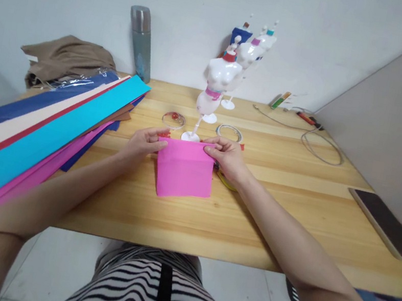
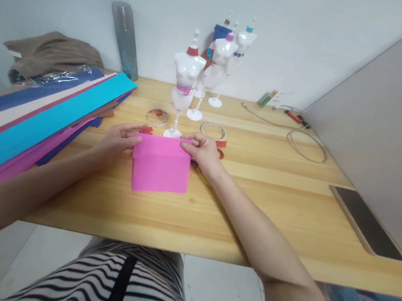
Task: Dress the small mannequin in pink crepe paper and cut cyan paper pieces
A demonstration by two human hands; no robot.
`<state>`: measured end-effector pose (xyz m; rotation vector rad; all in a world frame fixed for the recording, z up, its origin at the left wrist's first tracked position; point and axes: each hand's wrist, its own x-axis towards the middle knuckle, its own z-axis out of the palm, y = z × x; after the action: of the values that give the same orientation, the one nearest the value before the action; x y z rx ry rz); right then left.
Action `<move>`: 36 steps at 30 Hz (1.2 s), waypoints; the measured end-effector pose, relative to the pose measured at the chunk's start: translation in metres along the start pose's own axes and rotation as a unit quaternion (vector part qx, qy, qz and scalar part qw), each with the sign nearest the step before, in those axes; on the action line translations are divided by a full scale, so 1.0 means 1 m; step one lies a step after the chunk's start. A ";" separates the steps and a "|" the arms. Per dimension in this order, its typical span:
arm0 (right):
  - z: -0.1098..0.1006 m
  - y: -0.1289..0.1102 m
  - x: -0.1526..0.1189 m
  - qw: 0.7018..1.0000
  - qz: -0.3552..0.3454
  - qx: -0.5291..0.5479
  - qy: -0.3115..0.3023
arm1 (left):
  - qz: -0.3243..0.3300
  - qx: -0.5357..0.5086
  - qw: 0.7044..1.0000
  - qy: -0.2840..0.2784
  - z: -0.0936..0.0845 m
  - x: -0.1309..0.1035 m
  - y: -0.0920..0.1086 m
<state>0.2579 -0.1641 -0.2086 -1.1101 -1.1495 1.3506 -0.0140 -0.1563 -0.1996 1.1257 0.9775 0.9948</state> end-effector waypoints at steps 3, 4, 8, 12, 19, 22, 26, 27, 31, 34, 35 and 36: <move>-0.001 0.000 0.002 1.000 -0.021 0.005 0.011 | -0.046 -0.033 0.998 -0.033 0.002 -0.001 0.000; -0.001 0.000 0.002 1.000 -0.026 0.006 0.014 | -0.055 -0.034 0.997 -0.048 0.002 -0.002 0.001; 0.000 0.000 0.001 1.000 -0.015 0.008 0.013 | -0.047 -0.013 0.997 -0.061 0.003 -0.004 0.001; 0.000 -0.003 0.000 1.000 0.003 0.013 -0.014 | -0.031 -0.023 0.999 -0.035 0.002 -0.004 -0.001; 0.000 -0.004 -0.004 0.999 0.034 0.007 -0.039 | -0.031 -0.014 0.999 -0.019 0.002 -0.005 0.001; 0.005 -0.003 -0.005 0.999 0.030 -0.003 -0.037 | -0.033 -0.021 0.999 -0.031 0.002 -0.005 0.001; -0.006 -0.024 -0.002 0.998 0.024 -0.037 -0.034 | -0.057 -0.032 0.997 -0.036 0.001 -0.005 0.000; -0.014 -0.034 -0.001 0.997 0.016 -0.064 -0.032 | -0.062 -0.035 0.997 -0.032 0.000 -0.005 0.000; -0.053 -0.069 -0.008 0.971 -0.039 -0.232 -0.044 | -0.063 -0.054 0.996 -0.032 -0.001 -0.008 0.007; -0.069 -0.068 -0.021 0.929 -0.025 -0.342 -0.137 | -0.068 -0.063 0.995 -0.031 -0.003 -0.009 0.011; -0.071 -0.062 -0.026 0.906 -0.034 -0.389 -0.161 | -0.073 -0.068 0.995 -0.028 -0.003 -0.009 0.012; -0.073 -0.055 -0.029 0.890 -0.070 -0.420 -0.163 | -0.078 -0.075 0.994 -0.026 -0.002 -0.009 0.012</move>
<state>0.3392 -0.1857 -0.1623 -1.3709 -2.1411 0.9357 -0.0202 -0.1624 -0.1871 0.9307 0.9192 0.8932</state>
